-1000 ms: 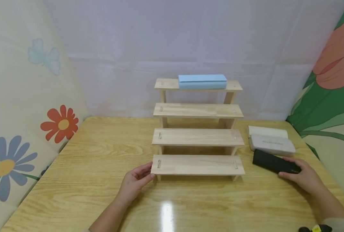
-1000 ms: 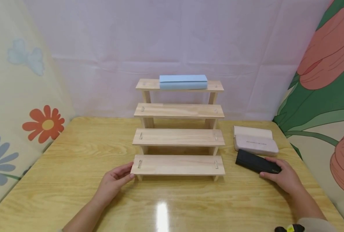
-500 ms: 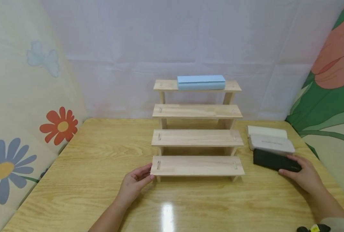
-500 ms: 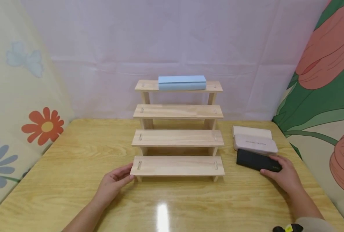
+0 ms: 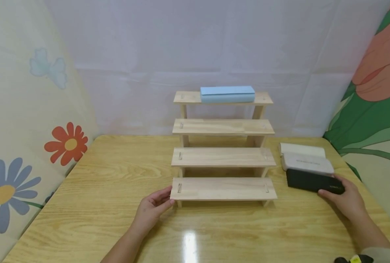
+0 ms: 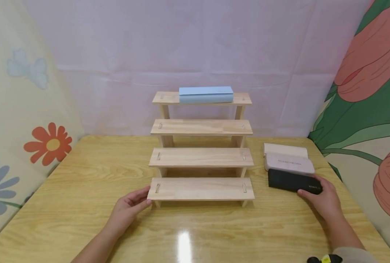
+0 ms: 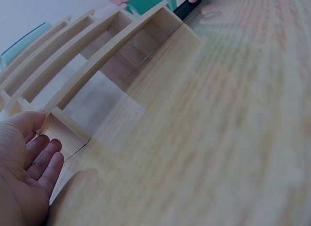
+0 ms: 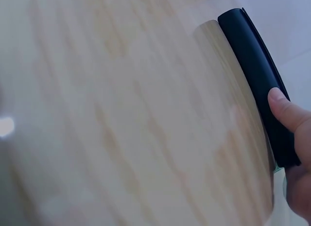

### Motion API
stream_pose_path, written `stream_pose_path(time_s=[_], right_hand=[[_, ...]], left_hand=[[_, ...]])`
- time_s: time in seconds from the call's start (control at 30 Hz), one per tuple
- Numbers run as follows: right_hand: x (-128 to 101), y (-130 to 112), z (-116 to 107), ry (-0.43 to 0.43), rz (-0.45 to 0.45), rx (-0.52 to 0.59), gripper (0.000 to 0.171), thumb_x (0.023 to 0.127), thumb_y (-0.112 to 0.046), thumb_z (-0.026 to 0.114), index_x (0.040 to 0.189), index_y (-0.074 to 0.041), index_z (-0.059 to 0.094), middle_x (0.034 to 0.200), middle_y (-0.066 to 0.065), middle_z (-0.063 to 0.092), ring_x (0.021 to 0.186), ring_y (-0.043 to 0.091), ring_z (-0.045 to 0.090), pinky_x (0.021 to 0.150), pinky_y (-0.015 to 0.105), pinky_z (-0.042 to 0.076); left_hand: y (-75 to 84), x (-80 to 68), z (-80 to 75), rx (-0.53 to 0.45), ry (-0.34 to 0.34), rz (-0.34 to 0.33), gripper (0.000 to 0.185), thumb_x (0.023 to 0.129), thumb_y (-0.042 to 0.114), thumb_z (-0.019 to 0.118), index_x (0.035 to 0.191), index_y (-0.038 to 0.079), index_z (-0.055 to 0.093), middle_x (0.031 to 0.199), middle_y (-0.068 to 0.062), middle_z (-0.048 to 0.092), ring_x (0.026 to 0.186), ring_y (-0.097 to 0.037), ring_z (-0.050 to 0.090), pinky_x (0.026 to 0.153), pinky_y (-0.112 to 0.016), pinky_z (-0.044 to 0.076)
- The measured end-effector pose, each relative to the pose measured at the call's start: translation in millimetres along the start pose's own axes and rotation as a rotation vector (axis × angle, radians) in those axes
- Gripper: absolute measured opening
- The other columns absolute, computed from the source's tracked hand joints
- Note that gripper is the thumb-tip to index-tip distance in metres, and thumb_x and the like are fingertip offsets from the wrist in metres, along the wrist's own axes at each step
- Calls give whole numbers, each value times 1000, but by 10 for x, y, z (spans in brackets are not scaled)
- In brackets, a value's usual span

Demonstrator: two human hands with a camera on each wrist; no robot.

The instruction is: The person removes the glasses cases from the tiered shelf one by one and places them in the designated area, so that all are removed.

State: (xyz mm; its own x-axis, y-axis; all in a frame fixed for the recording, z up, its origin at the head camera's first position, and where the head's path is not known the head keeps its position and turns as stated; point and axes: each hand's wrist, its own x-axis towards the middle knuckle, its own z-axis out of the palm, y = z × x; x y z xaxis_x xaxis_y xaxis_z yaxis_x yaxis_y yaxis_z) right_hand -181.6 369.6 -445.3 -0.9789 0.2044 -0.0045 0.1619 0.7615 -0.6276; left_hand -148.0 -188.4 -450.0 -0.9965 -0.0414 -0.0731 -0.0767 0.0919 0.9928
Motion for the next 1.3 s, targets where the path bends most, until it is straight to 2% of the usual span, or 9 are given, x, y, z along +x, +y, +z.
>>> stream_pose_path(time_s=[0.2,0.47,0.77,1.07,1.3], right_hand=[[2,0,-18,-13,74,35,95,94,-45,63,154,4,8,153,41,11,137,61,13,110,72,18],[14,19,24,47,114,75,92,94,-41,63,150,13,14,150,42,21,133,60,26,110,67,27],[30,-42,36,76,221,143,91,94,-40,62,151,11,12,153,39,20,137,55,27,113,63,29],[107,-7,48,111,188,122,86,95,-40,60,152,8,16,150,40,26,133,55,32,109,64,31],[195,-3,41,119,241,152,84,96,-37,60,154,3,14,151,38,26,136,51,32,112,61,31]], left_hand=[[-3,-2,8,13,7,13,45,84,-1,71,127,-7,60,119,-17,69,94,-4,66,81,-17,57],[-1,-5,3,18,2,-5,44,85,-1,71,128,-5,60,123,-19,67,96,-4,66,82,-18,57],[9,-10,3,16,-6,-6,44,85,-1,70,128,-5,60,123,-19,67,96,-4,65,83,-18,57],[17,-16,5,20,0,-11,44,85,-1,71,128,-6,60,122,-19,67,95,-4,66,82,-17,57],[25,-14,5,23,-1,5,45,85,0,72,128,-6,60,121,-18,68,94,-4,66,81,-17,57]])
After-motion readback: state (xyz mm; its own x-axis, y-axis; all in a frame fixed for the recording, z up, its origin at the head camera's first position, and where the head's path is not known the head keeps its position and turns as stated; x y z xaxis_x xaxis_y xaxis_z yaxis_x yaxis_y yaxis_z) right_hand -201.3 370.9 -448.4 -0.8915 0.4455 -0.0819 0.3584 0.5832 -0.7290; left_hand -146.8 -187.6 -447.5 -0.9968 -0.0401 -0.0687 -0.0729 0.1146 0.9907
